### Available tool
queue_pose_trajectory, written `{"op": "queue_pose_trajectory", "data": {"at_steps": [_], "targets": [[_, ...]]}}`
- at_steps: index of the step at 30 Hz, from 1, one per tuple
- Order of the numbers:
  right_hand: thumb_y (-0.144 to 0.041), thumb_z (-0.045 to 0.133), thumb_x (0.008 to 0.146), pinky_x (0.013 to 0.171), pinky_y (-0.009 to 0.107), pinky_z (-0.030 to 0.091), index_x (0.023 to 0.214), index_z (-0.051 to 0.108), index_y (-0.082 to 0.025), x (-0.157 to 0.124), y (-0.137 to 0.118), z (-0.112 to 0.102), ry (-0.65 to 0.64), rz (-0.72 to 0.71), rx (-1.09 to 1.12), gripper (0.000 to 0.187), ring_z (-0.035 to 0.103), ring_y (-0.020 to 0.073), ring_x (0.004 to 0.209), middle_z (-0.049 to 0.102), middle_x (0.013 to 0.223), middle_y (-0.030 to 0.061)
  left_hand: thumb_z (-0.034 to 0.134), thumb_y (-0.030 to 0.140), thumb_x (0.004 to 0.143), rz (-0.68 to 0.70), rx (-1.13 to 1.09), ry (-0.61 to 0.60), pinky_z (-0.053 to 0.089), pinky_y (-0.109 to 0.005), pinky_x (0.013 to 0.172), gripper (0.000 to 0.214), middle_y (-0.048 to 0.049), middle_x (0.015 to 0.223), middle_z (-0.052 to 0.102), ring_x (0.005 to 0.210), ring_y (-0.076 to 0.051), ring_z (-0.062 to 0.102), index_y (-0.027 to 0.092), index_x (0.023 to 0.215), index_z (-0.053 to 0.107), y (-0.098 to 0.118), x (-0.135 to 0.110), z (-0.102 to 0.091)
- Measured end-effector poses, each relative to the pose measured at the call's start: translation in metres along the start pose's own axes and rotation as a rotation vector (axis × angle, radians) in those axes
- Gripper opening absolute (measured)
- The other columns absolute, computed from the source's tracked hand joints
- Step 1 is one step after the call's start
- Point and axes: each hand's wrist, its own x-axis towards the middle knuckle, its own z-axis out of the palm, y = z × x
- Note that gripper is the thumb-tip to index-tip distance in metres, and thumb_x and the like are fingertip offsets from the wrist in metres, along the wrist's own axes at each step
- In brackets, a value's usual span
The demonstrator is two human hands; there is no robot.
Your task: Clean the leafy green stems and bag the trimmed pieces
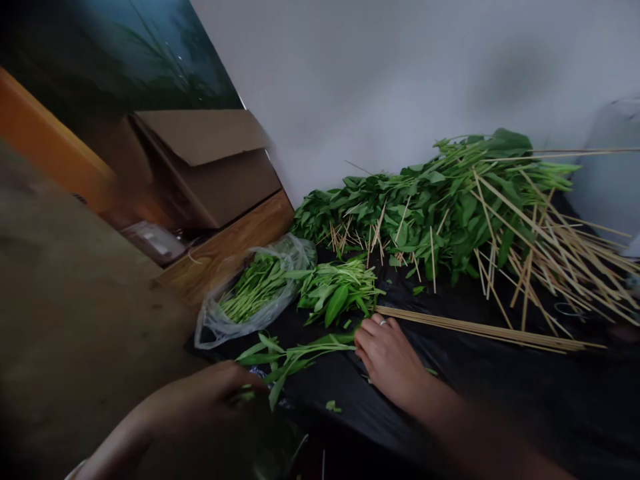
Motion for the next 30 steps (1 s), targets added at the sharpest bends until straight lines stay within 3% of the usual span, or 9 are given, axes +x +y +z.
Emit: {"op": "queue_pose_trajectory", "data": {"at_steps": [3,6,8,11,16,21,24,28,30], "targets": [[-0.016,0.049,0.091,0.073,0.035,0.041,0.082,0.056,-0.022,0.001,0.008,-0.001,0.068,0.048,0.057,0.012,0.057,0.0202,0.081,0.062,0.081,0.0027,0.054,0.025,0.086,-0.012,-0.106,-0.002,0.044,-0.023,0.075,0.020,-0.0006,0.087,0.071,0.081,-0.016,0.063,0.023,0.094,0.072,-0.002,0.009,0.001],[-0.021,0.044,0.095,0.070,0.034,0.040,0.088,0.054,-0.022,0.003,0.020,-0.004,0.163,0.149,0.105,0.013,0.059,0.0194,0.076,0.063,0.080,0.0024,0.044,0.033,0.093,0.007,-0.217,0.095,0.044,-0.022,0.072,0.030,-0.0006,0.081,0.068,0.076,-0.014,0.059,0.019,0.086,0.069,-0.002,0.019,-0.001],[-0.024,0.043,0.096,0.068,0.034,0.040,0.089,0.054,-0.022,0.004,0.027,-0.006,0.216,0.198,0.119,0.014,0.058,0.0192,0.072,0.062,0.078,0.0020,0.043,0.038,0.093,0.010,-0.280,0.238,0.045,-0.023,0.073,0.032,-0.0016,0.083,0.067,0.078,-0.015,0.059,0.018,0.085,0.067,-0.002,0.027,0.000],[-0.026,0.042,0.096,0.068,0.034,0.040,0.089,0.054,-0.023,0.005,0.033,-0.007,0.270,0.212,0.104,0.014,0.059,0.0195,0.071,0.063,0.077,0.0020,0.049,0.041,0.089,-0.042,-0.360,0.544,0.046,-0.025,0.073,0.031,-0.0035,0.083,0.067,0.080,-0.017,0.060,0.018,0.083,0.068,-0.001,0.037,-0.001],[-0.027,0.043,0.096,0.070,0.034,0.039,0.089,0.054,-0.023,0.005,0.034,-0.007,0.287,0.188,0.072,0.014,0.060,0.0198,0.072,0.065,0.079,0.0021,0.058,0.041,0.081,-0.090,-0.431,1.026,0.044,-0.023,0.057,0.026,-0.0012,0.071,0.062,0.065,-0.015,0.056,0.018,0.085,0.069,0.006,0.046,-0.010],[-0.027,0.043,0.097,0.071,0.035,0.038,0.089,0.055,-0.022,0.005,0.030,-0.012,0.305,0.180,0.021,0.015,0.059,0.0200,0.073,0.064,0.078,0.0022,0.056,0.040,0.085,-0.089,-0.430,1.305,0.043,-0.022,0.055,0.028,0.0002,0.068,0.062,0.065,-0.014,0.056,0.020,0.100,0.068,0.019,0.049,-0.021],[-0.027,0.043,0.097,0.071,0.035,0.037,0.088,0.055,-0.021,0.006,0.027,-0.016,0.323,0.185,-0.006,0.016,0.058,0.0202,0.072,0.063,0.076,0.0022,0.058,0.037,0.085,-0.055,-0.365,1.289,0.043,-0.022,0.056,0.023,-0.0002,0.072,0.065,0.066,-0.014,0.057,0.020,0.095,0.070,0.027,0.054,-0.022],[-0.024,0.043,0.097,0.073,0.035,0.036,0.087,0.055,-0.020,0.007,0.023,-0.019,0.324,0.154,-0.026,0.015,0.058,0.0199,0.072,0.063,0.075,0.0019,0.061,0.032,0.085,0.097,-0.195,0.932,0.045,-0.024,0.067,0.017,-0.0022,0.080,0.070,0.073,-0.015,0.062,0.020,0.090,0.073,0.030,0.075,-0.006],[-0.023,0.044,0.096,0.075,0.035,0.036,0.088,0.055,-0.020,0.007,0.022,-0.019,0.318,0.131,-0.030,0.013,0.058,0.0196,0.074,0.063,0.076,0.0019,0.060,0.029,0.087,0.148,-0.071,0.823,0.045,-0.025,0.069,0.017,-0.0031,0.079,0.069,0.073,-0.015,0.062,0.021,0.092,0.074,0.026,0.088,0.006]]}}
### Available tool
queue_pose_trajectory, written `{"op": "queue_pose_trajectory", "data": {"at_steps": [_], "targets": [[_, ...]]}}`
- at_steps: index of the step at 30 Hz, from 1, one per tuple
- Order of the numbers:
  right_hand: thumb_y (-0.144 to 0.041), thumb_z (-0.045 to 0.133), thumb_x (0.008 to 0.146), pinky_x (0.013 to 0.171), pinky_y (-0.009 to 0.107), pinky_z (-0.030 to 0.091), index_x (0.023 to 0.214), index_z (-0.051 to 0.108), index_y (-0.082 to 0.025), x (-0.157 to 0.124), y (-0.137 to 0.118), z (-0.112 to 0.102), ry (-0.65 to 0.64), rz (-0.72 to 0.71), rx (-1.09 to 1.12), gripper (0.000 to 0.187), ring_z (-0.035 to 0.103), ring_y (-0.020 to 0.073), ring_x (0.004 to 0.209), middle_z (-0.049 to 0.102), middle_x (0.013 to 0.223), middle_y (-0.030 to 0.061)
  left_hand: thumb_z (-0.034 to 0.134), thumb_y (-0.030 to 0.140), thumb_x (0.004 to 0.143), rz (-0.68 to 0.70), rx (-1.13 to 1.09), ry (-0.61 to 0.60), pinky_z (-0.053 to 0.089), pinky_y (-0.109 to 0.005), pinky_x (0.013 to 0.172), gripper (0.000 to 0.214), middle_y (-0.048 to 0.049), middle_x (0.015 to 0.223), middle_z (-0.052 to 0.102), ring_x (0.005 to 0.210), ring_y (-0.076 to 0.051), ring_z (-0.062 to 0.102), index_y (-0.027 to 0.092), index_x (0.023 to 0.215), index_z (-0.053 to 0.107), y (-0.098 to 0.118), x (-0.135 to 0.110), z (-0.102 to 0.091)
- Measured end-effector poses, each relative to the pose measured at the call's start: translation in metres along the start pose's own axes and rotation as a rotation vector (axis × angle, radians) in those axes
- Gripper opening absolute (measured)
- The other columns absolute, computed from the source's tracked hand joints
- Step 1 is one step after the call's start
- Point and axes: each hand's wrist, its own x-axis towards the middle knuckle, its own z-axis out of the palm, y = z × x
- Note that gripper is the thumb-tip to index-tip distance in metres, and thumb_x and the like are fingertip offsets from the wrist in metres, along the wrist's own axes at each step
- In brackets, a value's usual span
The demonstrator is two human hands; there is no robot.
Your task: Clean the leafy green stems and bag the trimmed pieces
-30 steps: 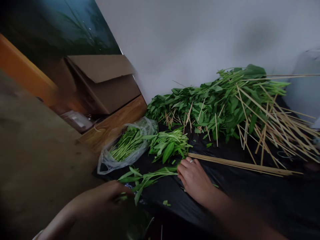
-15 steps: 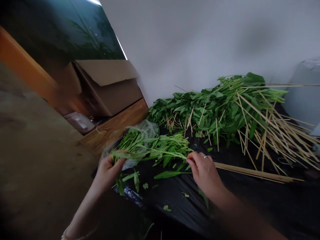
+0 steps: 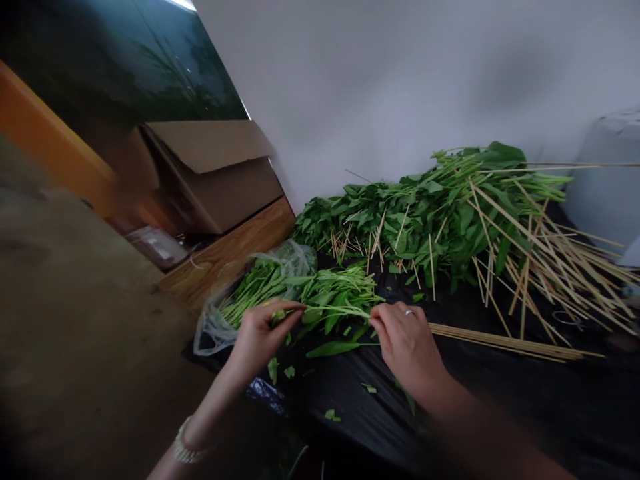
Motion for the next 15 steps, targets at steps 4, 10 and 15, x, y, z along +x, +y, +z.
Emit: {"op": "queue_pose_trajectory", "data": {"at_steps": [4,10,15], "targets": [[-0.020,0.045,0.096,0.078,0.035,0.035,0.088,0.055,-0.020,0.000,-0.001,0.000,-0.006,-0.031,-0.002,0.013,0.058,0.0186,0.073,0.064,0.076,0.0016,0.057,0.025,0.089,0.049,0.217,-0.042,0.043,-0.023,0.066,0.019,-0.0040,0.077,0.067,0.070,-0.014,0.060,0.021,0.098,0.073,-0.017,-0.001,0.026],[-0.022,0.044,0.097,0.079,0.035,0.035,0.088,0.057,-0.020,0.000,-0.002,0.000,-0.001,-0.053,0.008,0.017,0.059,0.0174,0.072,0.066,0.076,0.0009,0.054,0.019,0.088,0.096,0.359,-0.098,0.042,-0.022,0.065,0.019,-0.0043,0.085,0.068,0.076,-0.014,0.062,0.022,0.097,0.070,-0.024,-0.003,0.036],[-0.019,0.047,0.096,0.080,0.036,0.034,0.096,0.063,-0.020,-0.003,-0.002,0.002,-0.036,-0.103,-0.003,0.017,0.059,0.0197,0.079,0.070,0.081,0.0025,0.056,0.015,0.078,0.013,0.171,-0.007,0.042,-0.023,0.067,0.012,-0.0020,0.075,0.064,0.070,-0.014,0.059,0.019,0.079,0.067,-0.022,0.001,0.037]]}}
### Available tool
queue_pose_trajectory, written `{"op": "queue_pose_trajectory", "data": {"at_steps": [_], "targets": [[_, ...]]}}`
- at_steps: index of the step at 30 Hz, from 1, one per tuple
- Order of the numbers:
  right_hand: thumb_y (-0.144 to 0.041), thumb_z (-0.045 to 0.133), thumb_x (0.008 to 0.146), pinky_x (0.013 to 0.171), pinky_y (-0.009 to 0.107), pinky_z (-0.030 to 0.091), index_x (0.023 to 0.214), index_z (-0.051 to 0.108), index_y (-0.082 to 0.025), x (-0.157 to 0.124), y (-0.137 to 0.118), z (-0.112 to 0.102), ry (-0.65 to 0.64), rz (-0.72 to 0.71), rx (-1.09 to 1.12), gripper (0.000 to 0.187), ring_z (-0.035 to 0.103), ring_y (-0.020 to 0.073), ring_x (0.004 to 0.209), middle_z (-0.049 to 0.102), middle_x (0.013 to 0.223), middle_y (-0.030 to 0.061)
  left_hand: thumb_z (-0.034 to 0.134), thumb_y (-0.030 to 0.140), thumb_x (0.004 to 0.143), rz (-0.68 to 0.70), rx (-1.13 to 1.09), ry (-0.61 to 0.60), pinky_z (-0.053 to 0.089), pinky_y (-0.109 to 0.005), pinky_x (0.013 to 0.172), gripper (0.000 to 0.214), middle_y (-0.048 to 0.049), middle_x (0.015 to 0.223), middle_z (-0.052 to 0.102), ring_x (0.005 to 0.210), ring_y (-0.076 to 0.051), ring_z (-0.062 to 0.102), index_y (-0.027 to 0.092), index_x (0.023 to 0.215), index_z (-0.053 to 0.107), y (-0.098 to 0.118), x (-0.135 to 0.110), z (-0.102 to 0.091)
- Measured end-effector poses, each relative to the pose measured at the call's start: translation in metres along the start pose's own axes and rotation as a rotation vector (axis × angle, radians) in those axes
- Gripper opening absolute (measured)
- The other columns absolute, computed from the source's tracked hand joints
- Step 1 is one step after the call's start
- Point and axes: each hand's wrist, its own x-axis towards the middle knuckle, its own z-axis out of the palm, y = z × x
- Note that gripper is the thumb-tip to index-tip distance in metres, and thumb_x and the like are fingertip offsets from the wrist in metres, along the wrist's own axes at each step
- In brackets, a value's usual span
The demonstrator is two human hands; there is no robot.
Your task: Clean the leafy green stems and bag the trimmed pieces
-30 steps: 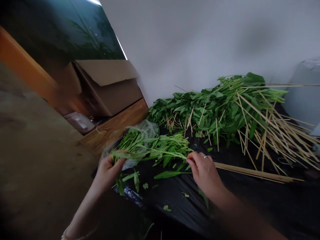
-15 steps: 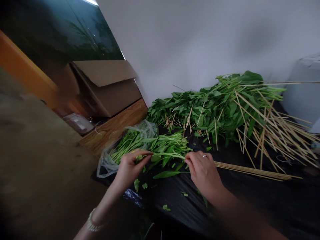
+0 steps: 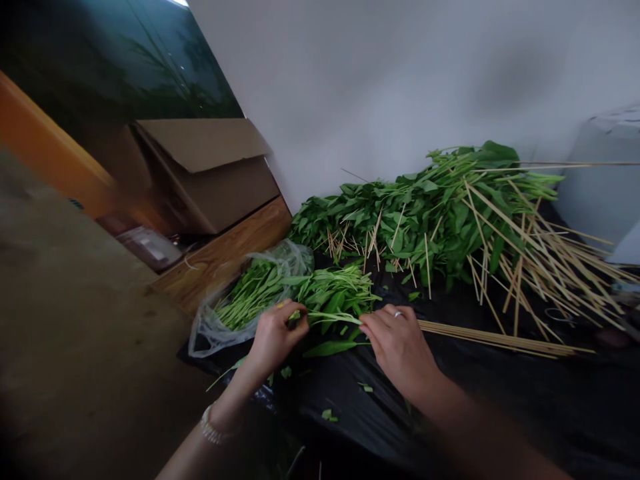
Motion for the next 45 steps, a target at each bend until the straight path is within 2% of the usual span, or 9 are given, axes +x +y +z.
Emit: {"op": "queue_pose_trajectory", "data": {"at_steps": [5,8,11,18,26,30,34,40,45], "targets": [[-0.021,0.048,0.095,0.078,0.036,0.035,0.090,0.065,-0.020,-0.001,0.006,0.001,-0.024,0.064,0.027,0.018,0.058,0.0198,0.077,0.068,0.078,0.0021,0.053,0.024,0.077,-0.371,-0.429,0.198,0.038,-0.021,0.054,0.011,0.0038,0.059,0.052,0.054,-0.011,0.047,0.017,0.074,0.060,-0.023,0.008,-0.011],[-0.024,0.049,0.095,0.075,0.035,0.036,0.090,0.065,-0.020,0.000,0.007,0.001,-0.017,0.119,0.053,0.016,0.058,0.0206,0.079,0.068,0.079,0.0024,0.047,0.033,0.084,-0.453,-0.584,0.260,0.031,-0.020,0.048,0.017,0.0071,0.054,0.040,0.049,-0.010,0.037,0.019,0.081,0.055,-0.037,0.009,-0.024],[-0.025,0.050,0.095,0.074,0.035,0.037,0.092,0.065,-0.020,0.001,0.007,0.002,-0.009,0.124,0.069,0.016,0.057,0.0216,0.083,0.068,0.085,0.0035,0.042,0.033,0.089,-0.402,-0.566,0.227,0.034,-0.021,0.052,0.018,0.0055,0.060,0.042,0.054,-0.011,0.040,0.020,0.086,0.054,-0.038,0.007,-0.036],[-0.024,0.051,0.094,0.078,0.036,0.037,0.093,0.066,-0.021,0.001,0.007,0.001,0.062,0.088,0.037,0.015,0.056,0.0230,0.097,0.067,0.099,0.0060,0.034,0.032,0.095,-0.218,-0.483,0.180,0.039,-0.031,0.093,0.022,-0.0045,0.095,0.063,0.099,-0.018,0.056,0.019,0.091,0.053,-0.023,0.010,-0.037],[-0.020,0.051,0.094,0.080,0.037,0.034,0.095,0.066,-0.019,0.004,0.000,-0.004,0.021,0.060,0.030,0.014,0.056,0.0209,0.086,0.068,0.084,0.0025,0.040,0.039,0.096,-0.176,-0.409,0.026,0.039,-0.023,0.061,0.022,0.0040,0.069,0.051,0.061,-0.011,0.048,0.020,0.095,0.051,0.004,0.010,-0.014],[-0.020,0.051,0.095,0.081,0.036,0.033,0.092,0.065,-0.019,0.004,-0.001,-0.004,0.026,0.057,0.033,0.015,0.056,0.0200,0.082,0.068,0.079,0.0020,0.059,0.036,0.088,0.039,-0.259,-0.142,0.042,-0.022,0.066,0.018,0.0019,0.076,0.063,0.067,-0.012,0.056,0.019,0.092,0.061,0.024,0.009,-0.002],[-0.020,0.050,0.095,0.082,0.037,0.033,0.090,0.066,-0.018,0.003,-0.003,-0.003,0.030,0.045,0.026,0.016,0.056,0.0204,0.082,0.067,0.077,0.0026,0.058,0.030,0.090,0.244,-0.127,-0.166,0.046,-0.025,0.077,0.017,-0.0029,0.091,0.070,0.084,-0.016,0.064,0.021,0.102,0.066,0.027,0.008,0.018],[-0.020,0.048,0.096,0.083,0.036,0.033,0.089,0.066,-0.017,0.003,-0.005,-0.003,0.019,0.019,0.023,0.020,0.056,0.0199,0.079,0.067,0.077,0.0035,0.056,0.020,0.089,0.357,0.218,-0.190,0.047,-0.026,0.072,0.015,-0.0034,0.084,0.067,0.080,-0.018,0.063,0.021,0.101,0.064,0.022,0.008,0.032],[-0.016,0.048,0.094,0.081,0.037,0.032,0.091,0.066,-0.017,0.004,-0.008,-0.003,-0.071,-0.003,-0.044,0.019,0.056,0.0216,0.083,0.067,0.079,0.0046,0.059,0.015,0.081,0.363,0.240,-0.182,0.047,-0.026,0.070,0.013,-0.0040,0.082,0.065,0.078,-0.019,0.061,0.019,0.093,0.063,0.023,0.007,0.032]]}}
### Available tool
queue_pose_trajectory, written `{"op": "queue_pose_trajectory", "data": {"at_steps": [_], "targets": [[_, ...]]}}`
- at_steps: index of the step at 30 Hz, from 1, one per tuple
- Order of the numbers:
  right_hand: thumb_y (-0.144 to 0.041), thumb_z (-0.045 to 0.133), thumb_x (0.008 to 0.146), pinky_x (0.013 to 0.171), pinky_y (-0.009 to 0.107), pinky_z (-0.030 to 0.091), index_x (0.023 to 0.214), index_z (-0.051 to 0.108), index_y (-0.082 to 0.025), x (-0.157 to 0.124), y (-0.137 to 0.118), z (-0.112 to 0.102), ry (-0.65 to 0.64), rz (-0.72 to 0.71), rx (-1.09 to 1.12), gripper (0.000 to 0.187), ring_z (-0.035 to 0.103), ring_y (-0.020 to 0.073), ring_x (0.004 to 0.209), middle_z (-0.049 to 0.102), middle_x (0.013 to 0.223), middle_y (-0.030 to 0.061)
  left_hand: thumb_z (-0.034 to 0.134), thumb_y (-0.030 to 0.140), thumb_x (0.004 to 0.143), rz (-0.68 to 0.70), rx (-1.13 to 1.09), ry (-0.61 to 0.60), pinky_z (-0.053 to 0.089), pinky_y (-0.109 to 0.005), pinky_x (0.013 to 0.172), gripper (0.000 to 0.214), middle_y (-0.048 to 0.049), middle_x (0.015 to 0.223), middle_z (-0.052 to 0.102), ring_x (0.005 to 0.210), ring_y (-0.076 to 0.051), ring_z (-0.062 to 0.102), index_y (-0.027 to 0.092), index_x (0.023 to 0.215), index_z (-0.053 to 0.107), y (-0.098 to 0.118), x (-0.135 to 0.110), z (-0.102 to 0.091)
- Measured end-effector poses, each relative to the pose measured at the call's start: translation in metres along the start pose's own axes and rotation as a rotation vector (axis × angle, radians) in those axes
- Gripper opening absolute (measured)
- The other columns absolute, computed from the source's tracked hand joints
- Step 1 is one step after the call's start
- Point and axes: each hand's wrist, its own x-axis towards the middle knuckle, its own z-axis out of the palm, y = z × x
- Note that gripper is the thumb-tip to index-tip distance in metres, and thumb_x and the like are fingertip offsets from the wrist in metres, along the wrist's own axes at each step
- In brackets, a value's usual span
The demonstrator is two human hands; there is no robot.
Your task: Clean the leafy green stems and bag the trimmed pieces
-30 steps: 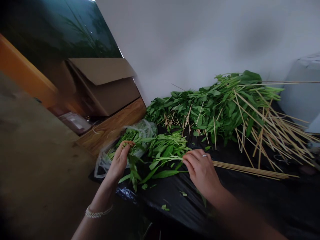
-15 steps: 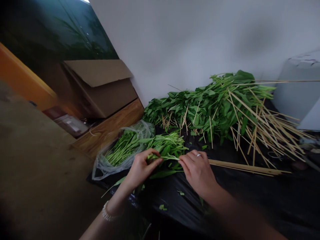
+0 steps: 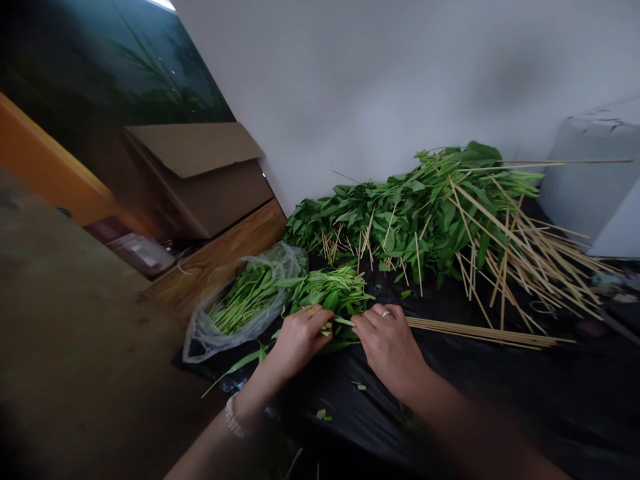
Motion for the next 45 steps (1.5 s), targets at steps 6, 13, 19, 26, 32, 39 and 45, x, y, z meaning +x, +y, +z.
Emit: {"op": "queue_pose_trajectory", "data": {"at_steps": [6,13,19,26,32,39,45], "targets": [[-0.015,0.044,0.095,0.075,0.036,0.032,0.087,0.065,-0.016,0.004,-0.002,-0.001,0.017,0.029,0.055,0.022,0.054,0.0214,0.080,0.065,0.076,0.0047,0.055,0.012,0.077,-0.237,-0.392,0.230,0.044,-0.024,0.070,0.013,-0.0015,0.077,0.065,0.072,-0.015,0.060,0.018,0.083,0.065,0.002,0.010,-0.001],[-0.019,0.044,0.096,0.071,0.034,0.036,0.091,0.063,-0.017,0.001,0.016,0.004,0.024,0.176,0.166,0.020,0.055,0.0217,0.079,0.064,0.077,0.0048,0.046,0.024,0.085,-0.595,-0.554,0.575,0.043,-0.025,0.066,0.018,0.0004,0.071,0.057,0.068,-0.014,0.054,0.017,0.081,0.063,-0.051,0.021,-0.052],[-0.013,0.041,0.095,0.075,0.036,0.037,0.100,0.062,-0.016,-0.002,0.009,0.006,-0.026,0.089,0.069,0.022,0.055,0.0240,0.088,0.065,0.087,0.0068,0.041,0.021,0.094,-0.285,-0.273,0.464,0.042,-0.034,0.092,0.019,-0.0055,0.100,0.062,0.100,-0.019,0.056,0.020,0.092,0.059,-0.030,0.024,-0.072],[-0.004,0.038,0.091,0.076,0.039,0.039,0.107,0.062,-0.009,-0.004,0.006,-0.004,0.041,-0.126,-0.081,0.029,0.054,0.0251,0.085,0.063,0.084,0.0097,0.050,0.034,0.094,-0.070,-0.077,0.011,0.049,-0.027,0.073,0.022,-0.0058,0.102,0.061,0.087,-0.018,0.062,0.021,0.111,0.054,0.032,0.023,-0.045],[-0.002,0.040,0.090,0.078,0.041,0.039,0.108,0.062,-0.007,-0.006,0.003,-0.007,0.083,-0.260,-0.182,0.028,0.054,0.0272,0.089,0.064,0.086,0.0118,0.051,0.021,0.092,-0.019,0.022,-0.129,0.049,-0.029,0.067,0.012,-0.0042,0.088,0.065,0.082,-0.020,0.063,0.019,0.102,0.058,0.046,0.017,-0.039],[-0.001,0.042,0.087,0.075,0.042,0.037,0.090,0.064,-0.012,-0.004,-0.005,-0.006,-0.014,-0.238,-0.272,0.025,0.053,0.0269,0.082,0.064,0.082,0.0114,0.048,0.009,0.089,0.021,0.123,-0.188,0.047,-0.028,0.059,0.015,-0.0043,0.074,0.063,0.070,-0.019,0.062,0.016,0.084,0.059,0.048,0.016,-0.038],[-0.018,0.039,0.092,0.067,0.033,0.041,0.072,0.055,-0.020,-0.001,-0.007,-0.009,0.006,0.103,0.301,0.025,0.054,0.0192,0.070,0.057,0.067,0.0029,0.047,0.014,0.092,0.128,-0.007,-0.127,0.047,-0.027,0.068,0.017,-0.0039,0.080,0.066,0.078,-0.018,0.062,0.018,0.085,0.061,0.037,0.013,-0.042]]}}
